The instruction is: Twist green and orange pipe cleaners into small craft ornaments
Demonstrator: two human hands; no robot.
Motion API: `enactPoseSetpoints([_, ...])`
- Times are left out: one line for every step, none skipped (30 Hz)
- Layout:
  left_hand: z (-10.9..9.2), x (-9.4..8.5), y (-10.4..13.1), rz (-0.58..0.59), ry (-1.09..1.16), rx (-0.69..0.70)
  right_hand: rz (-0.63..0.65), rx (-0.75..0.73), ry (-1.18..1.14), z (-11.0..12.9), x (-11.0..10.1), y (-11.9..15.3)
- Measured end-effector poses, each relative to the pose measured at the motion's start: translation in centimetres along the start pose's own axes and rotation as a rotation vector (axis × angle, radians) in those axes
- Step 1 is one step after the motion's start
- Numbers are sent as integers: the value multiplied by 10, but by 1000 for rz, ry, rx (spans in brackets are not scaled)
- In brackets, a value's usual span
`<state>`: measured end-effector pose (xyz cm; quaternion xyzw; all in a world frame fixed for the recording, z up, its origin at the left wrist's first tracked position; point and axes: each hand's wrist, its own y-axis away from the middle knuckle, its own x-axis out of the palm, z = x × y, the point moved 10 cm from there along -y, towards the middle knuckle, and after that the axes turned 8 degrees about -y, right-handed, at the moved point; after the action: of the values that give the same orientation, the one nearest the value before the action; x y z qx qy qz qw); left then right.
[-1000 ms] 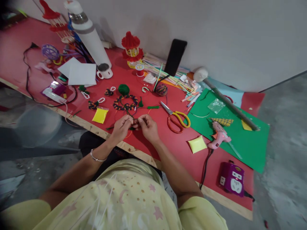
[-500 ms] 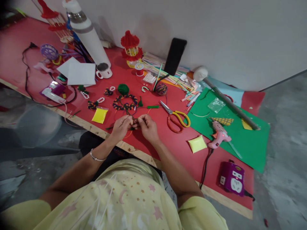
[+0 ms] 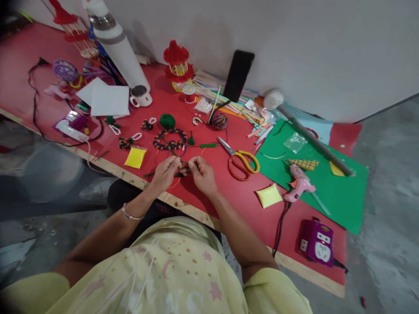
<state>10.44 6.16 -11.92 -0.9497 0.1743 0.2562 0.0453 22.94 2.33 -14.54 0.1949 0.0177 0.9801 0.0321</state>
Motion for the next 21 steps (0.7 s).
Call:
enactPoseSetpoints([-3,-2,1,-5,-44,20,5,2,-3,-1,0,0])
enactPoseSetpoints([-7,-3,2,-14,-90,41,7,2,-10,-1,0,-1])
enactPoseSetpoints([-10,-5,2,-24,-131,60,6,3,-21,-2,-1,-1])
enactPoseSetpoints([-12,-7,3,-33,-163,76,5,4,-35,-3,-1,-1])
enactPoseSetpoints([-14,-8,4,-42,-180,89,6,2,-48,-3,-2,-2])
enactPoseSetpoints([-15,-9,5,-48,-182,100,8,1,-58,-4,-2,-2])
enactPoseSetpoints([-16,-10,5,-52,-172,110,12,1,-63,-4,-2,-2])
enactPoseSetpoints([-16,-10,6,-54,-157,120,16,2,-62,-5,-1,-2])
enactPoseSetpoints([-16,-10,6,-52,-140,129,20,3,-56,-5,-1,-2])
enactPoseSetpoints([-16,-10,6,-50,-125,139,22,4,-49,-5,0,-2])
enactPoseSetpoints([-16,-10,6,-48,-110,148,22,5,-44,-5,0,-2])
enactPoseSetpoints([-16,-10,6,-46,-96,156,21,2,-41,-5,0,-2])
enactPoseSetpoints([-16,-10,6,-46,-86,165,18,-4,-40,-4,0,-2])
enactPoseSetpoints([-16,-10,6,-47,-84,175,16,-8,-42,-4,-1,-2])
enactPoseSetpoints([-17,-10,6,-52,-89,186,14,-10,-48,-4,-1,-2])
enactPoseSetpoints([-18,-11,6,-60,-100,199,13,-8,-54,-4,-1,-2])
enactPoseSetpoints([-20,-11,6,-64,-113,211,12,-7,-50,-3,-1,-2])
enactPoseSetpoints([-21,-11,6,-67,-126,221,12,-11,-26,-2,-1,-2])
enactPoseSetpoints([-22,-11,6,-69,-139,227,8,-26,21,0,-1,-2])
enactPoseSetpoints([-23,-11,6,-72,-151,229,-3,-57,93,4,-2,-2])
enactPoseSetpoints([-23,-11,6,-73,-159,227,-17,-99,184,9,-2,-1])
